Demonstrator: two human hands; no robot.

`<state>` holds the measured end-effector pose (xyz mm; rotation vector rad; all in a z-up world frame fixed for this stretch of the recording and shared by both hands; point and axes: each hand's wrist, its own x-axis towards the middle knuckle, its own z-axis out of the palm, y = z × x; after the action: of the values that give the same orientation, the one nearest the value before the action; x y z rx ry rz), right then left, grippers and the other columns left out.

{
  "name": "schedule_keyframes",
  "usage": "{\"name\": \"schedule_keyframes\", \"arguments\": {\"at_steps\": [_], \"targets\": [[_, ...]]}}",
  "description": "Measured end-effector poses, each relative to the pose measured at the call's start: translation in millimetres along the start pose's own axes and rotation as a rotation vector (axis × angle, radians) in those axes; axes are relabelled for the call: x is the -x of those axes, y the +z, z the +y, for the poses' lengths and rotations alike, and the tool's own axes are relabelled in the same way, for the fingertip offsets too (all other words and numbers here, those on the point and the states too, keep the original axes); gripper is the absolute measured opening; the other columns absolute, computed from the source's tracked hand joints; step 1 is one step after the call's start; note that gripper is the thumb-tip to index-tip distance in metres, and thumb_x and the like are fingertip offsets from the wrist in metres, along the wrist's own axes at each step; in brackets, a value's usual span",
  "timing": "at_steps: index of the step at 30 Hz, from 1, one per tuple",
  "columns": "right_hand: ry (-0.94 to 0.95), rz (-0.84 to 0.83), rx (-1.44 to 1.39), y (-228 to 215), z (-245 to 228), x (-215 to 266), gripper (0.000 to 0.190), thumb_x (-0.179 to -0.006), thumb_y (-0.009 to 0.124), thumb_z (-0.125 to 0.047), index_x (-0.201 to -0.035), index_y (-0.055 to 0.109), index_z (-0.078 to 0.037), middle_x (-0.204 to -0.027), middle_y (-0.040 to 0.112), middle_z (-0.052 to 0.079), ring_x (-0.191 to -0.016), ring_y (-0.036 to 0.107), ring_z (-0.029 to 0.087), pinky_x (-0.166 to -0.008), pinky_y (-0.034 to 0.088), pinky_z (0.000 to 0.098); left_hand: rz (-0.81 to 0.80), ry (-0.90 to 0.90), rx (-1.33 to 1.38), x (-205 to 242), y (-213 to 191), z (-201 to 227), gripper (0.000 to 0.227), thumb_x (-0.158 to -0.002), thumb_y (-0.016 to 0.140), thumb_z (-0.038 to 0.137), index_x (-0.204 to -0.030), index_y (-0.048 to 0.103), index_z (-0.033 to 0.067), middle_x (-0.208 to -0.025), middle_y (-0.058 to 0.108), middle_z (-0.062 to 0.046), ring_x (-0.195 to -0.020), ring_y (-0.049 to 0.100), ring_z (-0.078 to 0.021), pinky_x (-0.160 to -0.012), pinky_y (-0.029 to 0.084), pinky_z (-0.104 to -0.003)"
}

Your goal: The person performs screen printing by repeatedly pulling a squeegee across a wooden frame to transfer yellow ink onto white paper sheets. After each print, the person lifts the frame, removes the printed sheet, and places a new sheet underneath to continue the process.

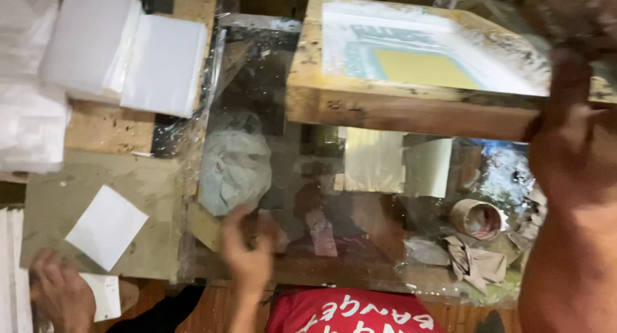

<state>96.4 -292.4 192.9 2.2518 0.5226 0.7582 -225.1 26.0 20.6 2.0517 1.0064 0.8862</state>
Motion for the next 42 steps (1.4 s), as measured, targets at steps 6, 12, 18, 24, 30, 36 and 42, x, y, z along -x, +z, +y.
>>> {"name": "schedule_keyframes", "arguments": {"at_steps": [6,12,18,24,30,36,42], "targets": [[0.072,0.271,-1.411,-86,-5,-51,0.052,-0.130,0.059,0.024,-0.168,0.028,0.004,-0.166,0.043,0.037,-0.155,0.049,0.055,-0.134,0.037,0.0531,-0.745,0.496,0.051,-21,113,56,0.067,-0.092,0.072,0.052,-0.142,0.059,0.0098,-0.155,0.053,-0.016,-0.149,0.040,-0.0445,-0.119,0.028,-0.064],[-0.002,0.350,-1.270,-101,8,-60,0.036,-0.125,0.069,0.015,-0.155,0.050,0.017,-0.138,0.050,0.034,-0.118,0.048,0.049,-0.103,0.041,0.0568,-0.874,0.798,-0.092,-20,164,45,0.084,-0.087,0.075,0.067,-0.155,0.050,0.0251,-0.169,0.034,-0.017,-0.158,0.025,-0.0432,-0.122,0.017,-0.073],[0.029,0.342,-1.144,-95,9,-57,0.033,-0.128,0.075,0.001,-0.150,0.054,0.012,-0.126,0.048,0.028,-0.111,0.044,0.047,-0.099,0.033,0.0574,-0.852,0.781,-0.087,-19,163,47,0.067,-0.094,0.070,0.060,-0.149,0.057,0.0233,-0.163,0.042,-0.020,-0.150,0.039,-0.0464,-0.120,0.019,-0.073],[0.050,0.288,-1.308,-98,6,-52,0.041,-0.128,0.074,0.015,-0.159,0.048,0.015,-0.137,0.048,0.031,-0.117,0.046,0.045,-0.103,0.043,0.0554,-0.845,0.780,-0.064,-24,161,52,0.060,-0.099,0.062,0.058,-0.148,0.058,0.0232,-0.154,0.050,-0.021,-0.145,0.044,-0.0428,-0.121,0.020,-0.070],[0.068,0.241,-1.379,-94,3,-47,0.045,-0.131,0.071,0.021,-0.164,0.041,0.014,-0.137,0.049,0.031,-0.115,0.049,0.042,-0.109,0.048,0.0535,-0.844,0.795,-0.052,-23,160,49,0.063,-0.097,0.069,0.055,-0.150,0.056,0.0231,-0.155,0.049,-0.020,-0.147,0.043,-0.0424,-0.123,0.018,-0.071],[0.052,0.250,-1.417,-93,1,-50,0.046,-0.132,0.068,0.019,-0.164,0.036,0.014,-0.152,0.049,0.038,-0.140,0.057,0.054,-0.124,0.050,0.0575,-0.839,0.792,-0.096,-23,161,49,0.070,-0.095,0.073,0.053,-0.154,0.051,0.0229,-0.140,0.056,-0.020,-0.136,0.051,-0.0391,-0.121,0.025,-0.067],[-0.014,0.321,-1.324,-89,0,-61,0.035,-0.132,0.066,0.011,-0.160,0.045,0.010,-0.144,0.051,0.037,-0.120,0.053,0.048,-0.090,0.043,0.0537,-0.935,0.630,-0.116,-18,161,47,0.066,-0.093,0.069,0.061,-0.143,0.063,0.0186,-0.118,0.069,-0.019,-0.116,0.060,-0.0405,-0.104,0.036,-0.061]]}}
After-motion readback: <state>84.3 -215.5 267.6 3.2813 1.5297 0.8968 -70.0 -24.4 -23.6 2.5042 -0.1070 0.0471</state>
